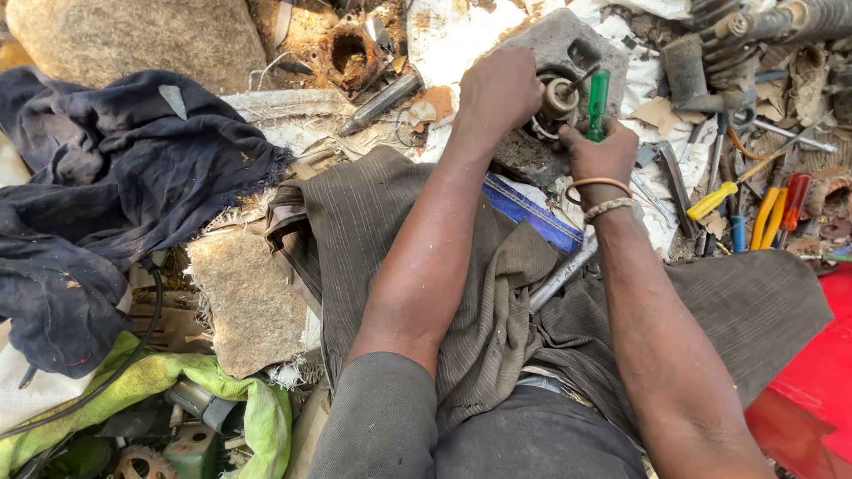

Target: The person sits on the ground and uses a screwdriver to pry and remove components from a circular mechanical part. They repeatedly insert the tool into the part, twist it, and extract small pieces, placing them aside on the ground.

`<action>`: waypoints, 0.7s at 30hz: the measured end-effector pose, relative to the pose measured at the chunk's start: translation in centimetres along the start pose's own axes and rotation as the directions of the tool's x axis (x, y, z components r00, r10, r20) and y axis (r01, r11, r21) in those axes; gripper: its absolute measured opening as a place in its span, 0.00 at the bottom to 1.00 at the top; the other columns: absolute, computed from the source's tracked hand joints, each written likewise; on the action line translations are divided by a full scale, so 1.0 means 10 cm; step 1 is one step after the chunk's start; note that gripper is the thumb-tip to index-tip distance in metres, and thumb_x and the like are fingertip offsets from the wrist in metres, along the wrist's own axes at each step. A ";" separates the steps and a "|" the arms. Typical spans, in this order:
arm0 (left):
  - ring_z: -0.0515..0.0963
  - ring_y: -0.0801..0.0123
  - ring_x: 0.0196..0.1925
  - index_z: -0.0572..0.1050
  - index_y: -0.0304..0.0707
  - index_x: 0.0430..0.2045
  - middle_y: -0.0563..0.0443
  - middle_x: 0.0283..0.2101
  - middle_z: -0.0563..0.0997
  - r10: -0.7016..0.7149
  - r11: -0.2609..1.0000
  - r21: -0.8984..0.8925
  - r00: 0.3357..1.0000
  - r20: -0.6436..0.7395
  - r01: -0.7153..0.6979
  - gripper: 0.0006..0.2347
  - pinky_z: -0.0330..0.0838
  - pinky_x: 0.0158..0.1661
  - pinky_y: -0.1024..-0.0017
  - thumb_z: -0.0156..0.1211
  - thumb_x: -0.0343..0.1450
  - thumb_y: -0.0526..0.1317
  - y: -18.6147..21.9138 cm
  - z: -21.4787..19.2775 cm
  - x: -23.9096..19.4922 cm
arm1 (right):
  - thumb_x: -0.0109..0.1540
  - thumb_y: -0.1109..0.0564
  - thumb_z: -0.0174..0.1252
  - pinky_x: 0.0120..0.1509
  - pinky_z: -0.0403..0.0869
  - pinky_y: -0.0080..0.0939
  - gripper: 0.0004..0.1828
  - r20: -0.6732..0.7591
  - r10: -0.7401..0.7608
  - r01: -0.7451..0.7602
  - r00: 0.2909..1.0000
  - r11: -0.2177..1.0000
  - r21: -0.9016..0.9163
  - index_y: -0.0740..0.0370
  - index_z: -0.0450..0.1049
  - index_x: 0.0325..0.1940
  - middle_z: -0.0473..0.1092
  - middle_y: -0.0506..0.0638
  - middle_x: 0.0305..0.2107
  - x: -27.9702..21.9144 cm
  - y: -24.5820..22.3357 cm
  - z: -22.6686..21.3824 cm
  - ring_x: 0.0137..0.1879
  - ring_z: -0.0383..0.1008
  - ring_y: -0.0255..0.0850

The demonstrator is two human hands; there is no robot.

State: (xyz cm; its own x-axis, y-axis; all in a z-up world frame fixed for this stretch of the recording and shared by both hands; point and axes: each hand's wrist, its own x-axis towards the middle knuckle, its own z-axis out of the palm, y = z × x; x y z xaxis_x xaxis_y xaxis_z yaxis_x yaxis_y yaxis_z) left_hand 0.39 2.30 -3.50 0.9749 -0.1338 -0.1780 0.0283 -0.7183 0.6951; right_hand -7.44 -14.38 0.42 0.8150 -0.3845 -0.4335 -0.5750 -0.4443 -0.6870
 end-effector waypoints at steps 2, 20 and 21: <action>0.85 0.45 0.38 0.82 0.35 0.29 0.36 0.34 0.84 -0.051 0.998 0.036 0.996 0.069 0.048 0.08 0.80 0.39 0.53 0.65 0.62 0.40 0.01 0.08 0.02 | 0.59 0.63 0.69 0.23 0.72 0.32 0.09 -0.036 0.054 -0.051 0.998 0.994 0.093 0.68 0.75 0.37 0.78 0.52 0.25 0.03 0.03 0.04 0.24 0.79 0.34; 0.73 0.65 0.26 0.74 0.39 0.21 0.51 0.22 0.76 0.085 0.996 0.004 0.995 0.046 -0.085 0.19 0.69 0.29 0.60 0.74 0.61 0.55 0.09 -0.07 -0.14 | 0.74 0.53 0.66 0.37 0.69 0.36 0.12 -0.036 -0.599 0.592 0.800 0.797 -0.121 0.66 0.80 0.53 0.74 0.45 0.33 -0.30 -0.50 -0.54 0.35 0.69 0.31; 0.74 0.64 0.26 0.73 0.38 0.20 0.51 0.22 0.76 0.046 0.999 -0.010 0.993 0.110 -0.045 0.22 0.69 0.29 0.59 0.74 0.63 0.58 0.09 -0.08 -0.11 | 0.74 0.53 0.66 0.37 0.69 0.35 0.12 -0.067 -0.600 0.593 0.797 0.799 -0.100 0.66 0.80 0.54 0.75 0.45 0.34 -0.29 -0.50 -0.51 0.35 0.69 0.30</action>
State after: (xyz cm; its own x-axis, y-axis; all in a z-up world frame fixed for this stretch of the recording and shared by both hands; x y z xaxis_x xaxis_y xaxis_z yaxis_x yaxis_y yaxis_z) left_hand -0.50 2.34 -2.05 0.9451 -0.2409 -0.2208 -0.0139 -0.7048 0.7093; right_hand -7.25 -15.15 8.05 0.9899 -0.0940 0.1062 0.0172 -0.6636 -0.7479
